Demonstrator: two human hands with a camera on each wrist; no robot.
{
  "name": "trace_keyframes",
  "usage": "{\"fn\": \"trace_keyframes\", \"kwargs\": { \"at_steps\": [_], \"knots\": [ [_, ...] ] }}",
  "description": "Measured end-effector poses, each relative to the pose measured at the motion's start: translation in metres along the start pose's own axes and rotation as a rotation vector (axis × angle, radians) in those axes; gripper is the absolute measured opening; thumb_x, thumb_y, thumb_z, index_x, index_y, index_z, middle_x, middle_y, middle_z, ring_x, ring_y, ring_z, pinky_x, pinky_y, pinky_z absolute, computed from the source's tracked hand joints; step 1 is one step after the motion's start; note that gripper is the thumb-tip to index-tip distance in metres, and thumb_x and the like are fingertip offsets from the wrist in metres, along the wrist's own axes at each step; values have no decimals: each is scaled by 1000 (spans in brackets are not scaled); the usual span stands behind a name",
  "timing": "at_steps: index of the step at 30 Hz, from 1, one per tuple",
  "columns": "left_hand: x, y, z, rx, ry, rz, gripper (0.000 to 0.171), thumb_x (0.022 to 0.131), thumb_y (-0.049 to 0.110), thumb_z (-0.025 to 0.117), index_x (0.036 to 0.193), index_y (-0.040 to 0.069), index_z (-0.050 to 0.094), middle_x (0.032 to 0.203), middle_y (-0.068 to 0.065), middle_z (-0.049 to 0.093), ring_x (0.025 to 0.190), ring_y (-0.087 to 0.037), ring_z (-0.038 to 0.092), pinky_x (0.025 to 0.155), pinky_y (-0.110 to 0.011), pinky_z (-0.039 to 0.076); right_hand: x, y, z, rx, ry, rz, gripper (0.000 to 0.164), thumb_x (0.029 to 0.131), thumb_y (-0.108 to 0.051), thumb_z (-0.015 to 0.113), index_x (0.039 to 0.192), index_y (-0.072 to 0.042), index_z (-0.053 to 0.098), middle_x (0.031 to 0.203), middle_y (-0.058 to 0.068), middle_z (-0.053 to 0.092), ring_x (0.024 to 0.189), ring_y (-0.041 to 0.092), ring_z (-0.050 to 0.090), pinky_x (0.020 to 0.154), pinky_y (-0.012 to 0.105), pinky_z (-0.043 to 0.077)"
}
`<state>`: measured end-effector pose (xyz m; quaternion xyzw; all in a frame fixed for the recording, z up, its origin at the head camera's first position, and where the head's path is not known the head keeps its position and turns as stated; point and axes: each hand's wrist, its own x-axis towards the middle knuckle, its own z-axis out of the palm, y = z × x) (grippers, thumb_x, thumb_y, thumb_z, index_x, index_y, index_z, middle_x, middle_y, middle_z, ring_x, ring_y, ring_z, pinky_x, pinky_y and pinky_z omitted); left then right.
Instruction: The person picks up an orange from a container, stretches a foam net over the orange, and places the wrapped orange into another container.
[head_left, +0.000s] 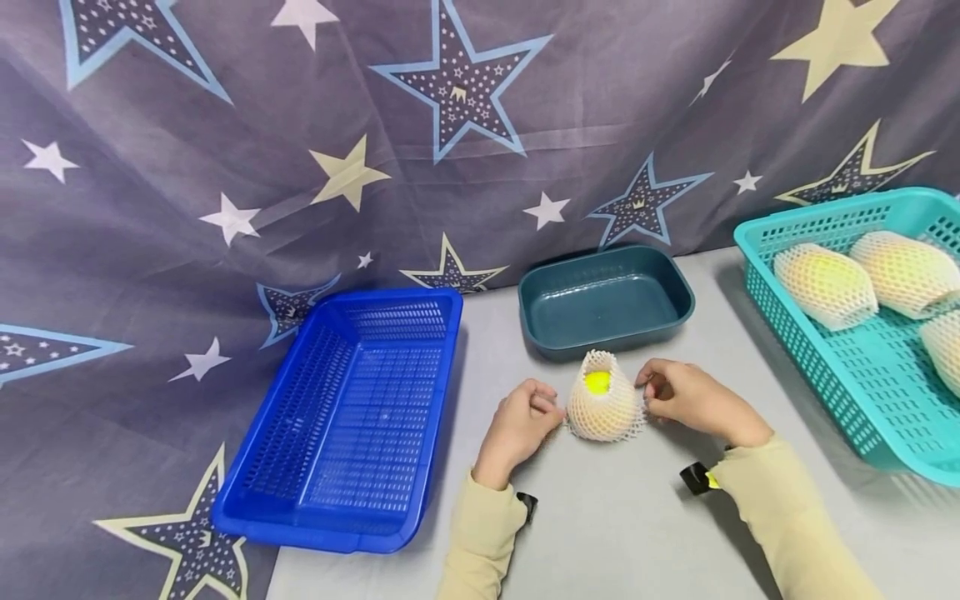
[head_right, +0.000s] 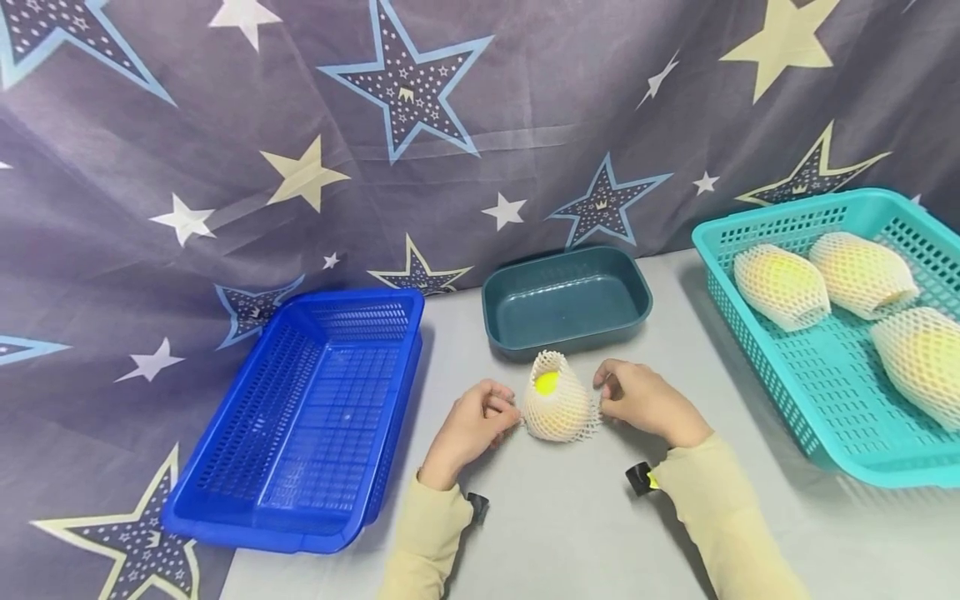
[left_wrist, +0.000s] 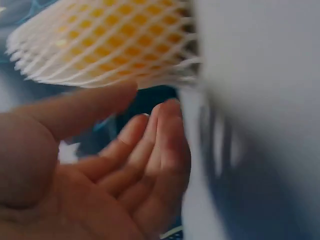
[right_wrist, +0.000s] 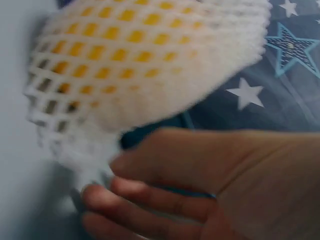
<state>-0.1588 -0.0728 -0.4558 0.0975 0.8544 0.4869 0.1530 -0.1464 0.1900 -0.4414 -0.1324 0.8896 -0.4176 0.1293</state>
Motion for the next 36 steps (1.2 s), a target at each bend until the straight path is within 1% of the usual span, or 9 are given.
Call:
{"fn": "trace_keyframes", "kwargs": {
  "at_steps": [2,5,7,10,14,22,26,31,36],
  "knots": [
    [-1,6,-4,-19,-33,83,42,85,6,76,122,-1,59,108,-14,68,96,-23,66,85,-32,55,-3,0,-5,-1,9,-60,26,84,3,66,109,6,59,91,8,63,79,17,61,69,27,52],
    [-2,13,-6,-90,-115,178,65,81,5,81,137,-2,49,129,-19,59,120,-32,57,102,-41,49,-5,0,-10,80,-6,-151,41,85,-1,73,121,6,57,110,16,64,94,26,64,79,35,57],
    [-2,15,-5,-121,-158,214,73,80,7,82,142,1,45,138,-17,54,127,-30,53,107,-40,45,-5,1,-10,139,-25,-201,52,85,-8,78,129,4,55,121,19,62,102,29,65,85,40,57],
    [0,15,0,-142,-190,246,75,80,10,83,144,5,44,142,-11,52,130,-26,51,108,-35,44,-2,2,-8,199,-52,-231,58,85,-16,79,135,0,54,129,18,60,107,25,64,90,42,56],
    [2,12,5,-155,-195,249,74,80,8,83,144,8,46,141,-9,51,130,-24,51,107,-30,45,1,5,-6,241,-82,-232,57,85,-15,79,135,1,54,131,18,59,108,24,64,91,40,56],
    [5,3,11,-246,-226,172,77,80,-1,80,146,8,41,142,-12,50,125,-27,56,102,-29,48,5,9,-3,262,-171,-180,59,86,-9,77,135,11,49,128,25,58,108,32,65,86,31,57],
    [5,2,12,-214,-213,159,76,80,2,82,144,11,43,138,-11,53,124,-24,57,102,-29,49,6,10,-1,280,-163,-183,58,87,-8,76,135,12,50,127,26,59,107,33,65,86,30,57],
    [6,1,12,-166,-164,165,70,81,9,83,141,9,47,132,-13,58,118,-24,60,96,-29,52,5,10,-1,278,-137,-188,56,88,-7,74,134,13,50,125,26,60,104,30,66,85,30,58],
    [9,2,11,-205,-120,159,67,81,10,82,140,8,50,125,-14,63,108,-21,65,88,-27,55,2,9,-2,286,-69,-183,51,89,-10,74,133,7,55,121,20,64,101,21,67,86,29,57]
  ]
}}
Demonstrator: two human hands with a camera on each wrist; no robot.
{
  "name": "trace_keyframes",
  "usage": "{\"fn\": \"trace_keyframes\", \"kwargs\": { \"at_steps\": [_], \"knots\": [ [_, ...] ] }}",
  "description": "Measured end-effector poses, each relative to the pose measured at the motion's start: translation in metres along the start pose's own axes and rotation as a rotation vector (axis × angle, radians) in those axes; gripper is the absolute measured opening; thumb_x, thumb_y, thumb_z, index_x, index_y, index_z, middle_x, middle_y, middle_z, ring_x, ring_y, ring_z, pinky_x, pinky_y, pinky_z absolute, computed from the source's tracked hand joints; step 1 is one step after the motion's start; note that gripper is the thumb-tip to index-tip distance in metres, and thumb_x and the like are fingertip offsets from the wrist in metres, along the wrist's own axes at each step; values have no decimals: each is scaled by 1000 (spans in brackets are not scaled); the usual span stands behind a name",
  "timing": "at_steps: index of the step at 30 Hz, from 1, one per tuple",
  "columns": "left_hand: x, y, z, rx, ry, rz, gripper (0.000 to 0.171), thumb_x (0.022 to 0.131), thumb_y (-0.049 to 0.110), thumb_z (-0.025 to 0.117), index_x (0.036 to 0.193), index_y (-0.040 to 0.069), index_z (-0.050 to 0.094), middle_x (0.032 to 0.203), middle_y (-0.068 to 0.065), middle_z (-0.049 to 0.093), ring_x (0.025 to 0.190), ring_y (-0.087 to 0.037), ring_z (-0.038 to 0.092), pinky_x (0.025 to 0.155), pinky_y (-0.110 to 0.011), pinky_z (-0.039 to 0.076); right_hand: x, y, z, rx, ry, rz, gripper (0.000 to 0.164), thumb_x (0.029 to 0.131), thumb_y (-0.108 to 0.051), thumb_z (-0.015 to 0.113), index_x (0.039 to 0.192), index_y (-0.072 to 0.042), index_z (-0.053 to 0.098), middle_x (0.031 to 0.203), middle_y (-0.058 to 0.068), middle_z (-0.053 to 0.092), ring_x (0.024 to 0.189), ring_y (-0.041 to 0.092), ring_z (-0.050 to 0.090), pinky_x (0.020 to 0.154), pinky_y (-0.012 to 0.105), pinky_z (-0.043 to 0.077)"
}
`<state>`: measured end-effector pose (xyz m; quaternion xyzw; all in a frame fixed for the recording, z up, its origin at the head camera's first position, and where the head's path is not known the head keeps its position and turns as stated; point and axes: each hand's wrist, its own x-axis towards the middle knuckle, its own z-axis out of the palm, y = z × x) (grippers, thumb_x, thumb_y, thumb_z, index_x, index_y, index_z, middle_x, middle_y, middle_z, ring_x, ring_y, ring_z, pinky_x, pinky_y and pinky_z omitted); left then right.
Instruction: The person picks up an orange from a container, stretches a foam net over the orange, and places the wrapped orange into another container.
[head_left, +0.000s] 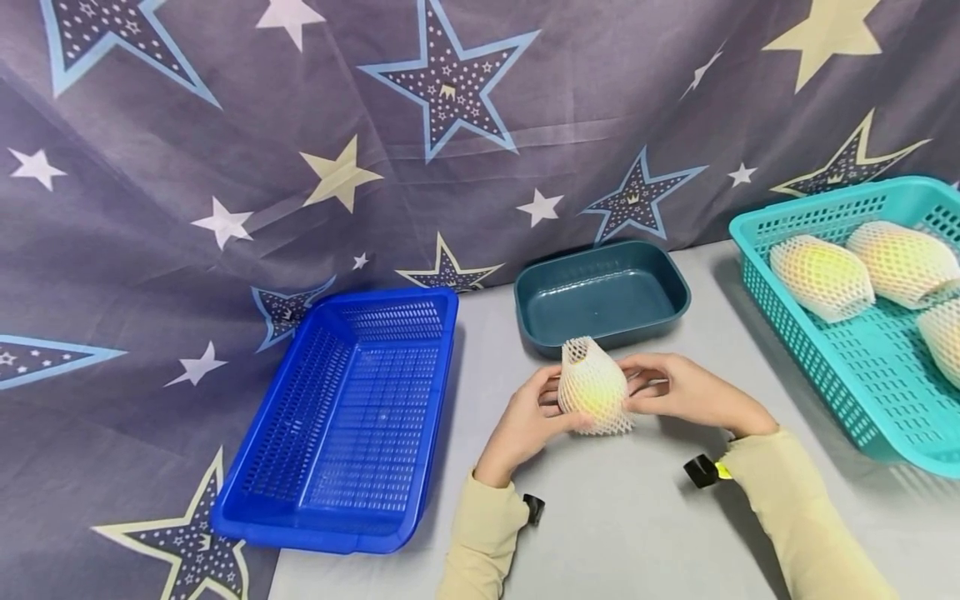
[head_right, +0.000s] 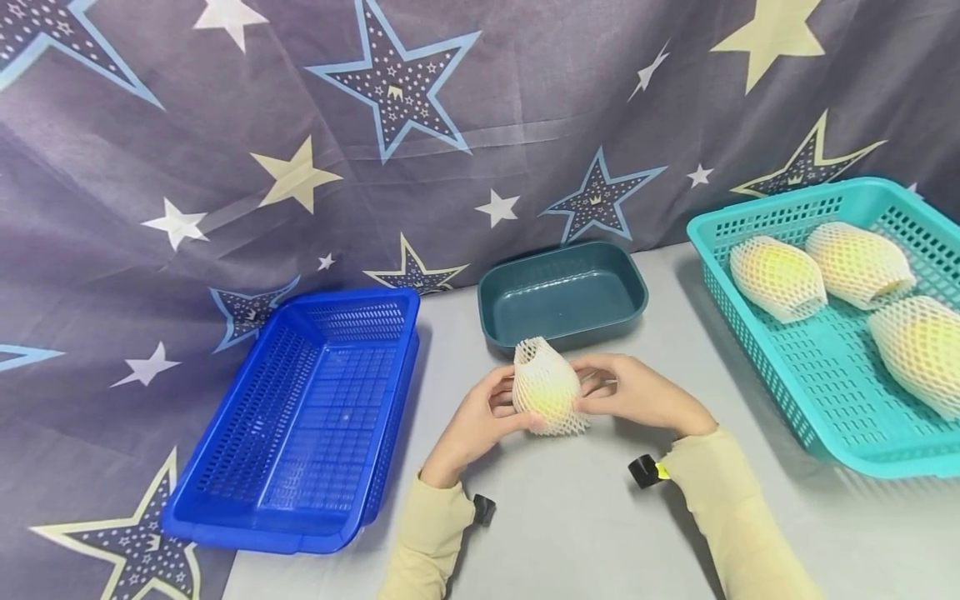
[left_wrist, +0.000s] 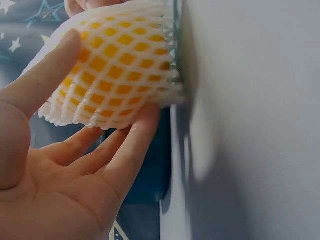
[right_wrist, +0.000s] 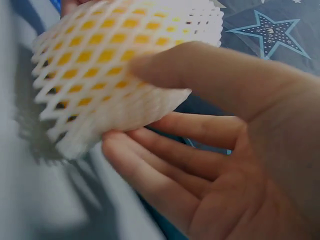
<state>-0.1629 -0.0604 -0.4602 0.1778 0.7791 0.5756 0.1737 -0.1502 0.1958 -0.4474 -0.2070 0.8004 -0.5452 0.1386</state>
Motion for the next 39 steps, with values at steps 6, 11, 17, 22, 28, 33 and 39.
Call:
{"fn": "trace_keyframes", "kwargs": {
  "at_steps": [6,11,17,22,28,33,39],
  "knots": [
    [1,5,-4,-63,57,17,63,82,13,82,138,11,53,120,-12,65,105,-19,64,87,-29,55,-1,-6,-1,9,74,-15,45,89,-13,75,130,-1,60,116,12,68,97,14,66,86,29,56],
    [-1,8,-5,-103,105,65,61,81,17,83,136,18,57,120,-7,66,107,-20,65,90,-36,55,-1,-12,-3,10,116,9,44,90,-17,75,131,-7,61,117,8,67,100,14,65,86,31,56],
    [0,13,-5,-168,142,91,63,80,9,82,137,10,56,123,-11,64,110,-26,63,93,-44,54,-2,-20,-3,60,143,-17,44,91,-19,73,133,-11,60,130,5,60,117,18,61,95,30,53],
    [0,16,-4,-200,133,91,64,79,6,83,137,11,55,122,-10,64,110,-24,62,89,-46,56,-2,-23,-2,123,138,-2,49,91,-19,74,136,-11,57,136,6,58,125,20,57,93,27,54],
    [-4,19,-3,-207,145,111,61,79,11,85,134,16,58,121,-7,64,111,-24,62,89,-45,56,0,-23,4,119,159,23,59,88,-20,77,139,-9,51,135,7,57,124,21,56,91,26,54],
    [-6,20,-1,-188,159,130,57,78,15,86,130,19,62,121,-2,65,113,-25,62,88,-40,57,3,-22,7,67,166,12,72,84,-22,82,144,-11,45,139,5,53,124,23,54,94,24,53],
    [-7,21,2,-164,172,117,56,78,17,86,129,22,63,121,0,65,112,-23,62,86,-35,58,2,-23,8,8,150,9,77,80,-25,85,144,-18,44,139,0,52,124,23,53,96,31,53]
  ]
}}
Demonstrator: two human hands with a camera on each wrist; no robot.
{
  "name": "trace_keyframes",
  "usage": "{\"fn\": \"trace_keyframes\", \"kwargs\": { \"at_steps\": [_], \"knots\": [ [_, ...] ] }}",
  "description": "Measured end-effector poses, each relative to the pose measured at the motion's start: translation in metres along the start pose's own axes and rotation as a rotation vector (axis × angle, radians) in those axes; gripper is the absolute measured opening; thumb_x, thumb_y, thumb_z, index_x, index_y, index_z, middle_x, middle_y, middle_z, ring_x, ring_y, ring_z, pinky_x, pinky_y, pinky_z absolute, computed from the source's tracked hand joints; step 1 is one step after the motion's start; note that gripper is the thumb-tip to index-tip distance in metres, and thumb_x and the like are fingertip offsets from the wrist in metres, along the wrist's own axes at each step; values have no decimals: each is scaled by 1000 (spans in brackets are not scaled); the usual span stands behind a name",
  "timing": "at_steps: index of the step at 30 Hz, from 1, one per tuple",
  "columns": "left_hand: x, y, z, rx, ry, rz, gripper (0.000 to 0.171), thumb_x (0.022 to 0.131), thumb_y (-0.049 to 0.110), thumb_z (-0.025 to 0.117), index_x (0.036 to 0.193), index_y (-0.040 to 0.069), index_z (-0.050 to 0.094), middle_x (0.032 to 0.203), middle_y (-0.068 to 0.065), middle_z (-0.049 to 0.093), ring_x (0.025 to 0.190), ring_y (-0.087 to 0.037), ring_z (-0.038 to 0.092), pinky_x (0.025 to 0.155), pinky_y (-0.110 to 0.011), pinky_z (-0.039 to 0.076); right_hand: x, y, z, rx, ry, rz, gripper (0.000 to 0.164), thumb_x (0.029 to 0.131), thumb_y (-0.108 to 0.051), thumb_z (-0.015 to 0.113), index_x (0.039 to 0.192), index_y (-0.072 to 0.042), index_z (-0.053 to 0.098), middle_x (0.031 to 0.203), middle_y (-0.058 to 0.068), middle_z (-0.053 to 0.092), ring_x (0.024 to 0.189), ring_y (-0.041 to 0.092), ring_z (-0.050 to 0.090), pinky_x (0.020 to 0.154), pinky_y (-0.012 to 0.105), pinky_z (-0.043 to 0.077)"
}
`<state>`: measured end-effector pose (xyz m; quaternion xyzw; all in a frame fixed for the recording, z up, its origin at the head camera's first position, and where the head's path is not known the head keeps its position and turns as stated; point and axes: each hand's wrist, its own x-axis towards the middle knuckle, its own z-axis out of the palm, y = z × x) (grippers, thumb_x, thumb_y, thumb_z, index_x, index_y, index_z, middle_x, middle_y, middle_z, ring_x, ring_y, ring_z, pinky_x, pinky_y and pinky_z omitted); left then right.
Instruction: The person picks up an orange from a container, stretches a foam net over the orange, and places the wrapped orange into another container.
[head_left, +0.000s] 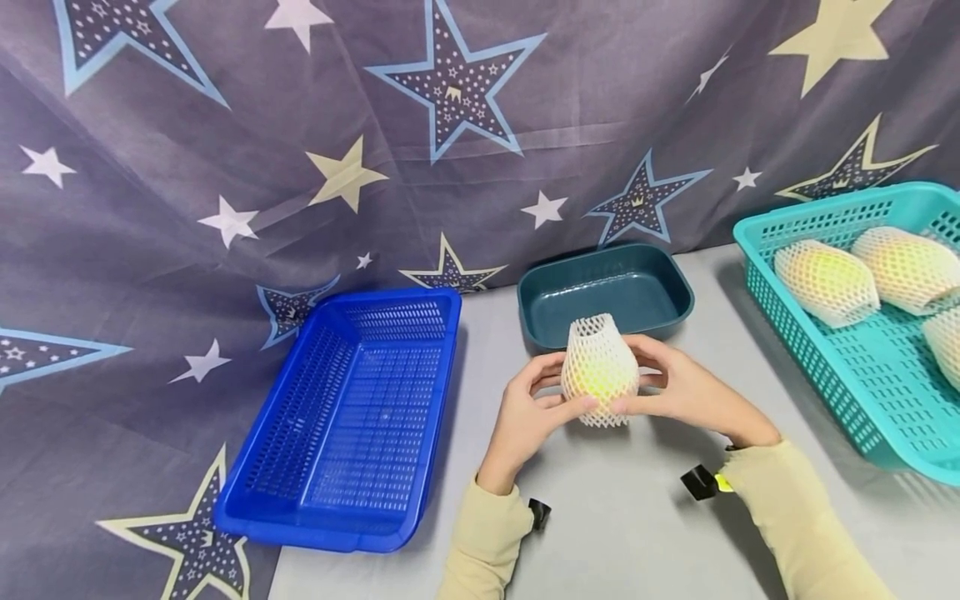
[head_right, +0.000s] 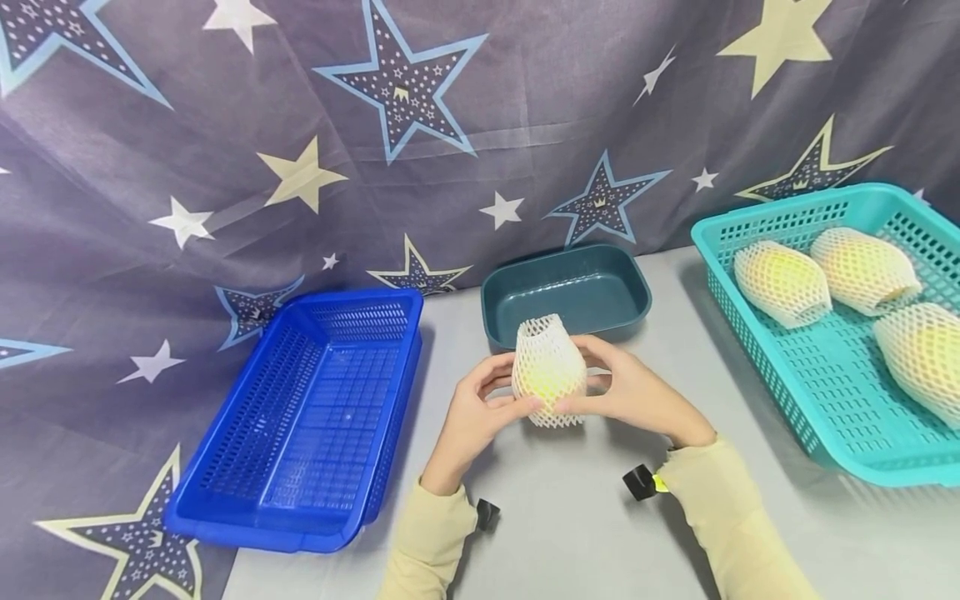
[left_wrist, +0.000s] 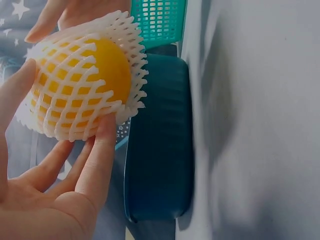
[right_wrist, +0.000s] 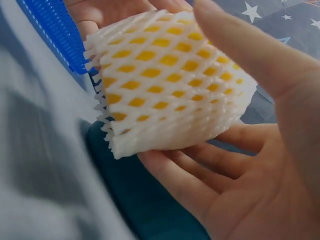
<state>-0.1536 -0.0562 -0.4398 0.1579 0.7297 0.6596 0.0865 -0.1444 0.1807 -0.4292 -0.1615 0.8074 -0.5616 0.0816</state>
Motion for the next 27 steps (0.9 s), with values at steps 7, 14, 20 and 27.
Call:
{"fn": "trace_keyframes", "kwargs": {
  "at_steps": [7,14,20,27],
  "knots": [
    [0,4,11,-4,-2,-12,54,79,16,85,128,19,63,122,-1,64,112,-23,62,85,-32,58,-7,-5,-5,-68,-1,1,81,79,-28,85,146,-15,41,137,2,52,117,23,56,94,41,53],
    [12,14,33,-42,-20,29,52,78,14,85,126,21,64,120,6,64,111,-17,62,87,-32,58,-20,-18,-27,-210,65,8,78,80,-31,84,144,-13,43,130,1,56,108,12,58,92,32,54],
    [23,26,60,-111,-38,85,48,81,10,83,125,18,65,119,5,65,111,-18,63,86,-29,58,-36,-32,-48,-317,170,6,75,80,-30,84,142,-10,47,129,5,57,107,4,54,88,15,49],
    [31,34,96,-186,-55,76,46,82,11,82,124,20,66,115,7,66,106,-10,64,85,-26,57,-59,-42,-70,-437,279,32,76,76,-31,88,136,-4,49,120,9,59,96,-2,51,78,6,44]
  ]
}}
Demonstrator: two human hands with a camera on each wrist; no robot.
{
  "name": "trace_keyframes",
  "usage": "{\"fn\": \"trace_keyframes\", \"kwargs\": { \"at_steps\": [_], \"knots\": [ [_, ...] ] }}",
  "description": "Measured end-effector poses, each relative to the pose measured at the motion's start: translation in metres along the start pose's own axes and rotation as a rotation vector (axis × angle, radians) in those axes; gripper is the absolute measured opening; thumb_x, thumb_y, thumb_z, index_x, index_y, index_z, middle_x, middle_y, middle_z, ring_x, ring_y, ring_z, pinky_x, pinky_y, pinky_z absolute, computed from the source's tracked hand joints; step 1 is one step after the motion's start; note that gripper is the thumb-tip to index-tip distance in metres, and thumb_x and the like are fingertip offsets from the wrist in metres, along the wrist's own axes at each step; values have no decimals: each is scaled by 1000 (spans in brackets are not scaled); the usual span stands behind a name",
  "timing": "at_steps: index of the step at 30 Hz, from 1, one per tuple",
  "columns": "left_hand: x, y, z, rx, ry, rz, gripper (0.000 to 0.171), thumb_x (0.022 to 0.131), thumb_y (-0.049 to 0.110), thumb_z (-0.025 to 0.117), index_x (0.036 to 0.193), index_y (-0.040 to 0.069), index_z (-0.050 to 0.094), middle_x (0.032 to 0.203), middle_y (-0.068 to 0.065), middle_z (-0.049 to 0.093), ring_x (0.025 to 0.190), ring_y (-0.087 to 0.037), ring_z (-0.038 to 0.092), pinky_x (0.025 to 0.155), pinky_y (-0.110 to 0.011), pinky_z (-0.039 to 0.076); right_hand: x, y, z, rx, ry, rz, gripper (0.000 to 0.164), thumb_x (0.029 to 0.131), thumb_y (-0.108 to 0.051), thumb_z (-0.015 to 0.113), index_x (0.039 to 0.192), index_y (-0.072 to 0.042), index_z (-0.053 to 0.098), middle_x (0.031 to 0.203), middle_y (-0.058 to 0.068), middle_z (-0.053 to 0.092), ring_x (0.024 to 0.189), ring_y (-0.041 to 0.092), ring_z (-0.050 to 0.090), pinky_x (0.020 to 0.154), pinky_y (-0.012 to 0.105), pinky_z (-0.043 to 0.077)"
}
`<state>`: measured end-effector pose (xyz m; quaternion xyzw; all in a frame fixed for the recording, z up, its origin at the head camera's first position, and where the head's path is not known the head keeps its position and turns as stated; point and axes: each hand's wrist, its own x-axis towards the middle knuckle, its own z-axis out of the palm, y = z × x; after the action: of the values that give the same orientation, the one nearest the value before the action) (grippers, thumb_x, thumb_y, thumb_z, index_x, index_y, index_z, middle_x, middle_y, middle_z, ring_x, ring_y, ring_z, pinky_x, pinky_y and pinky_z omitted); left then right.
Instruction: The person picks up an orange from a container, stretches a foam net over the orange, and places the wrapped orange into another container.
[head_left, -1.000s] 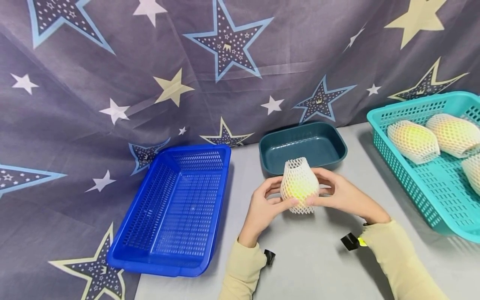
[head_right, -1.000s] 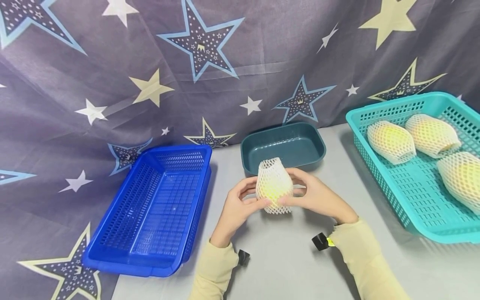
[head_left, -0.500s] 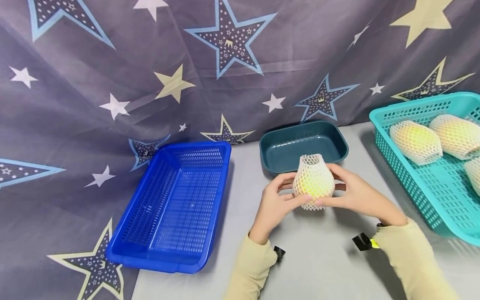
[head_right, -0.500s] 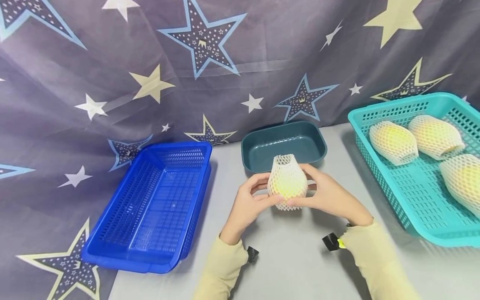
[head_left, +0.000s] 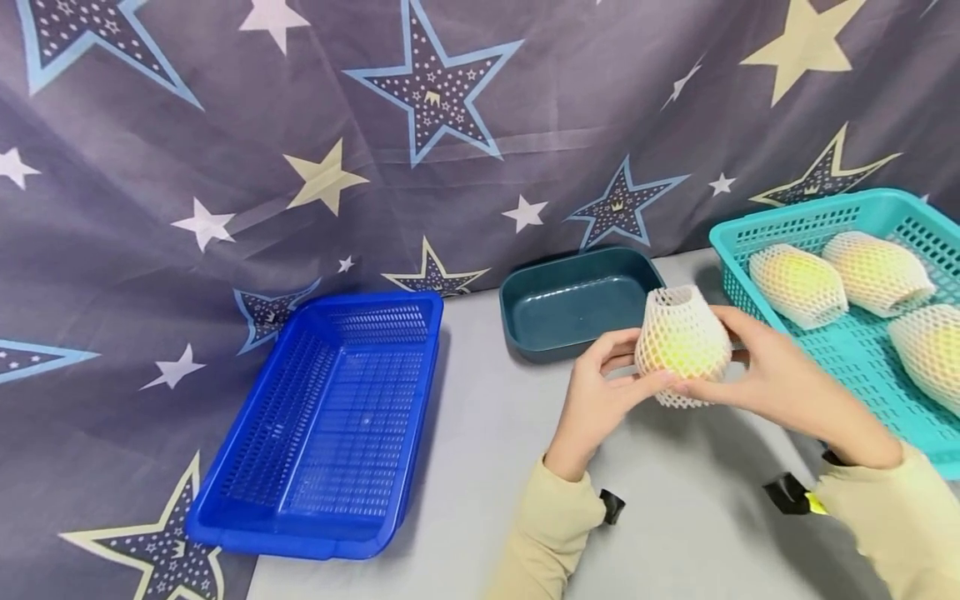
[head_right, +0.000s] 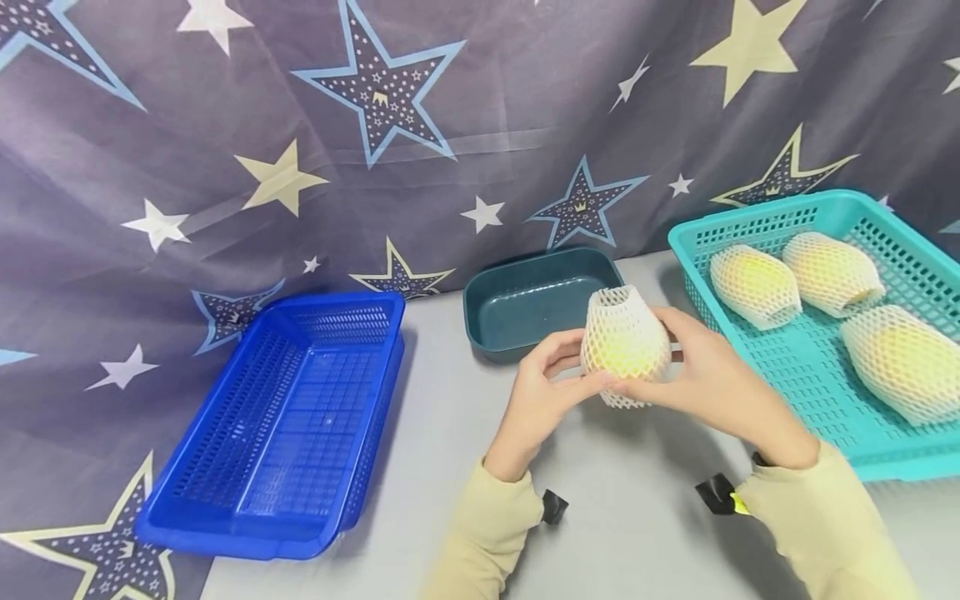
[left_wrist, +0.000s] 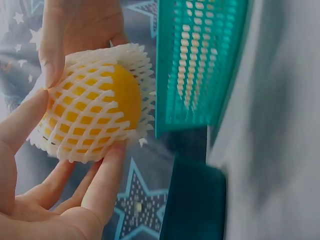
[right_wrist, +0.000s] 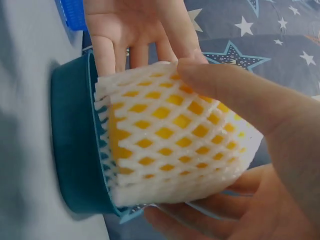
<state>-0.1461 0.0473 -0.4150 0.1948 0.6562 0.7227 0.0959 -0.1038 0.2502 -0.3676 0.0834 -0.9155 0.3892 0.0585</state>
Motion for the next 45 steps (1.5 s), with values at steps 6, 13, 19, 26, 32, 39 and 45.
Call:
{"fn": "trace_keyframes", "kwargs": {
  "at_steps": [6,13,19,26,32,39,45],
  "knots": [
    [6,-1,25,-105,-37,-48,42,85,8,78,124,14,66,113,11,66,102,-4,65,85,-22,55,-13,2,-16,-86,111,63,82,71,-26,90,135,4,47,118,20,56,96,19,51,65,13,41],
    [8,-4,51,-179,-48,-65,39,86,6,76,123,10,65,109,13,65,98,-1,65,83,-19,54,-19,4,-27,-158,100,176,90,73,-26,85,139,11,37,116,28,50,90,39,54,55,26,43],
    [7,-8,79,-224,-11,-51,33,88,9,75,120,9,66,101,14,64,93,2,63,82,-17,53,-26,13,-38,-197,142,213,88,74,-24,83,136,17,36,114,34,47,89,44,50,54,29,40],
    [2,-15,104,-177,18,-96,37,88,11,76,122,17,63,100,13,66,91,3,65,74,-18,56,-38,28,-53,-253,228,237,88,72,-18,82,135,21,34,111,39,44,86,51,49,52,30,40],
    [-3,-26,120,33,-26,-184,47,87,22,78,130,23,59,105,18,66,92,8,63,72,-15,53,-44,42,-64,-289,362,266,80,71,-16,77,130,20,38,109,41,44,87,53,45,56,24,32],
    [-8,-33,136,77,-121,-311,65,85,20,79,141,30,49,111,24,62,88,9,62,66,-17,52,-37,100,-75,-354,316,399,86,79,-29,72,135,20,29,110,40,39,84,48,47,52,44,43],
    [-12,-35,142,94,-129,-342,70,85,19,79,145,31,44,114,24,60,85,9,61,67,-17,52,-26,152,-80,-396,194,478,93,85,-43,69,136,23,28,111,42,40,86,57,49,49,43,43]
  ]
}}
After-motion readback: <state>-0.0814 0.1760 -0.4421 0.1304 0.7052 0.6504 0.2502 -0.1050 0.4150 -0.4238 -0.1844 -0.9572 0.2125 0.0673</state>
